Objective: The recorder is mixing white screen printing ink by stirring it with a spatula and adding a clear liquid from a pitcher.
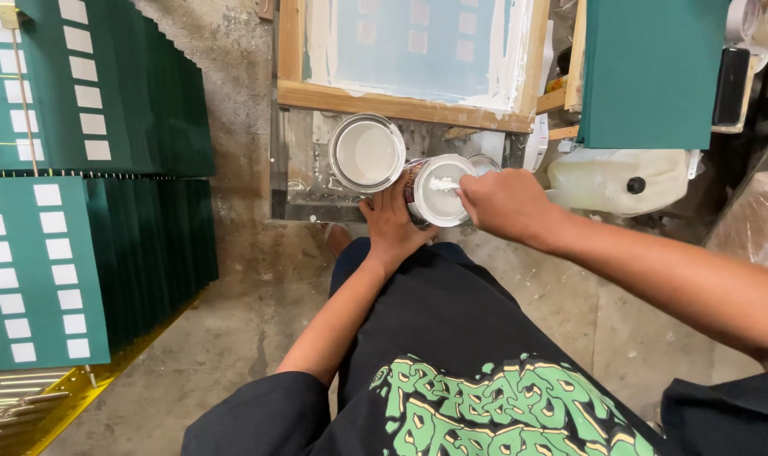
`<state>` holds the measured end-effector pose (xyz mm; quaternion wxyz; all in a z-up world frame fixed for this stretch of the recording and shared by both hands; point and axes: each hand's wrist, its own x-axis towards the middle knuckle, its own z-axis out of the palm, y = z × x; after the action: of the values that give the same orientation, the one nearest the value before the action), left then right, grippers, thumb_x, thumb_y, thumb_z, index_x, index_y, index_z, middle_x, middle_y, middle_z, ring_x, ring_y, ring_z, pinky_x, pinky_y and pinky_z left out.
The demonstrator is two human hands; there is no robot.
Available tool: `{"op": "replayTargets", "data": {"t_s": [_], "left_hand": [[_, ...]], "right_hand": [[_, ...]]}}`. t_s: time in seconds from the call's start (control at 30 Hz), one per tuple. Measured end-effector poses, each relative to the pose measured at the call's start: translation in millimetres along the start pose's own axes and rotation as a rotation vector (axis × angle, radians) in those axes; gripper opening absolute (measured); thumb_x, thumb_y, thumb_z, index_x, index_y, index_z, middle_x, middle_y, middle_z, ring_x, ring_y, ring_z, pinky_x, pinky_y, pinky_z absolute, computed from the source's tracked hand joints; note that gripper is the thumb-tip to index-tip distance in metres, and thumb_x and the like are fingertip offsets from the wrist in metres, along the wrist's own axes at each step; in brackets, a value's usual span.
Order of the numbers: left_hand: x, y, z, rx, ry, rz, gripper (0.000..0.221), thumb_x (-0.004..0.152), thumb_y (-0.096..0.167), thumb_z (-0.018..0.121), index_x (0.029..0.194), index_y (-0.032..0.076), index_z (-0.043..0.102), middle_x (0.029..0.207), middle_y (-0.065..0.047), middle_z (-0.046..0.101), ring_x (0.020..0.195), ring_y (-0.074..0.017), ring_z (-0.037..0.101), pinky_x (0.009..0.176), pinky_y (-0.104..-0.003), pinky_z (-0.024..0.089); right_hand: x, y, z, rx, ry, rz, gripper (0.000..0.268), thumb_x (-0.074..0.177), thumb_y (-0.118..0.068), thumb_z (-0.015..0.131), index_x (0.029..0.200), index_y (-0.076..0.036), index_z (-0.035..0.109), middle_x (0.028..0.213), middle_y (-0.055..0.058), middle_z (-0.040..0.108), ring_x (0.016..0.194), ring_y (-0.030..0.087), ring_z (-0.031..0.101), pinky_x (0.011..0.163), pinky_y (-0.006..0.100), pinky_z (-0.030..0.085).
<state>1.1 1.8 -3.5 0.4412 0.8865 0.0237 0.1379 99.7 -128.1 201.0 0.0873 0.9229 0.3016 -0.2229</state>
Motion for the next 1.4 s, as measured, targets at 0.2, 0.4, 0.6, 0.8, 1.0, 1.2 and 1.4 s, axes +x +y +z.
{"op": "replayTargets", "data": {"t_s": [0.2,0.4,0.6,0.8,1.0,1.2,1.4], "left_hand": [[0.5,-3.4,0.2,0.017,-0.086,-0.026,0.121,0.055,0.057,0.091,0.152,0.007,0.036,0.147,-0.013,0.047,0.137,-0.0316,0.045,0.101,-0.059,0.030],[1.3,-4.0,-1.0,0.004,-0.048,0.016,0.121,0.059,0.058,0.092,0.153,0.007,0.036,0.148,-0.014,0.047,0.138,-0.0324,0.044,0.104,-0.060,0.029],[4.0,0.9,-5.9,-0.005,-0.093,-0.035,0.119,0.057,0.053,0.092,0.153,0.007,0.037,0.151,-0.012,0.047,0.140,-0.0305,0.044,0.105,-0.063,0.026],[1.8,-1.2,-5.4,-0.014,-0.071,0.020,0.115,0.061,0.049,0.091,0.154,0.007,0.036,0.152,-0.010,0.048,0.141,-0.0278,0.045,0.107,-0.057,0.032],[2.7,5.6,-8.8,0.033,-0.090,-0.018,0.117,0.062,0.052,0.089,0.154,0.005,0.036,0.152,-0.012,0.048,0.139,-0.0294,0.045,0.101,-0.056,0.032],[0.3,5.6,-4.3,0.067,-0.099,-0.047,0.119,0.058,0.056,0.088,0.152,0.004,0.035,0.149,-0.013,0.047,0.137,-0.0316,0.046,0.100,-0.054,0.033],[-1.1,16.3,4.3,0.042,0.042,-0.072,0.117,0.059,0.054,0.090,0.152,0.006,0.039,0.148,-0.010,0.051,0.133,-0.0320,0.047,0.102,-0.054,0.033]], "right_hand": [[31.6,6.3,3.7,-0.143,-0.204,-0.008,0.009,0.078,-0.013,0.067,0.077,-0.006,0.073,0.080,0.018,0.071,0.074,0.037,0.071,0.060,0.050,0.056],[5.0,1.3,0.9,0.080,-0.006,0.030,0.024,0.093,-0.026,0.066,0.082,-0.006,0.073,0.072,0.019,0.072,0.072,0.041,0.071,0.062,0.052,0.055],[21.2,9.1,20.6,-0.107,-0.111,0.057,0.012,0.080,-0.016,0.065,0.076,-0.008,0.072,0.083,0.018,0.071,0.073,0.038,0.072,0.061,0.050,0.057],[7.5,0.5,-0.2,0.165,0.021,0.040,0.026,0.092,-0.026,0.065,0.079,-0.005,0.073,0.074,0.022,0.071,0.072,0.042,0.069,0.063,0.054,0.054],[12.8,11.6,14.8,-0.068,-0.077,0.067,0.018,0.087,-0.019,0.063,0.077,-0.005,0.069,0.079,0.019,0.070,0.070,0.040,0.070,0.059,0.053,0.055],[-0.5,2.1,7.3,0.159,0.106,0.008,0.029,0.093,-0.027,0.063,0.079,-0.002,0.071,0.070,0.022,0.069,0.068,0.043,0.069,0.060,0.054,0.054],[8.5,14.3,4.6,-0.051,-0.091,0.066,0.026,0.091,-0.025,0.062,0.076,-0.005,0.070,0.075,0.020,0.069,0.070,0.042,0.070,0.062,0.054,0.056]]}}
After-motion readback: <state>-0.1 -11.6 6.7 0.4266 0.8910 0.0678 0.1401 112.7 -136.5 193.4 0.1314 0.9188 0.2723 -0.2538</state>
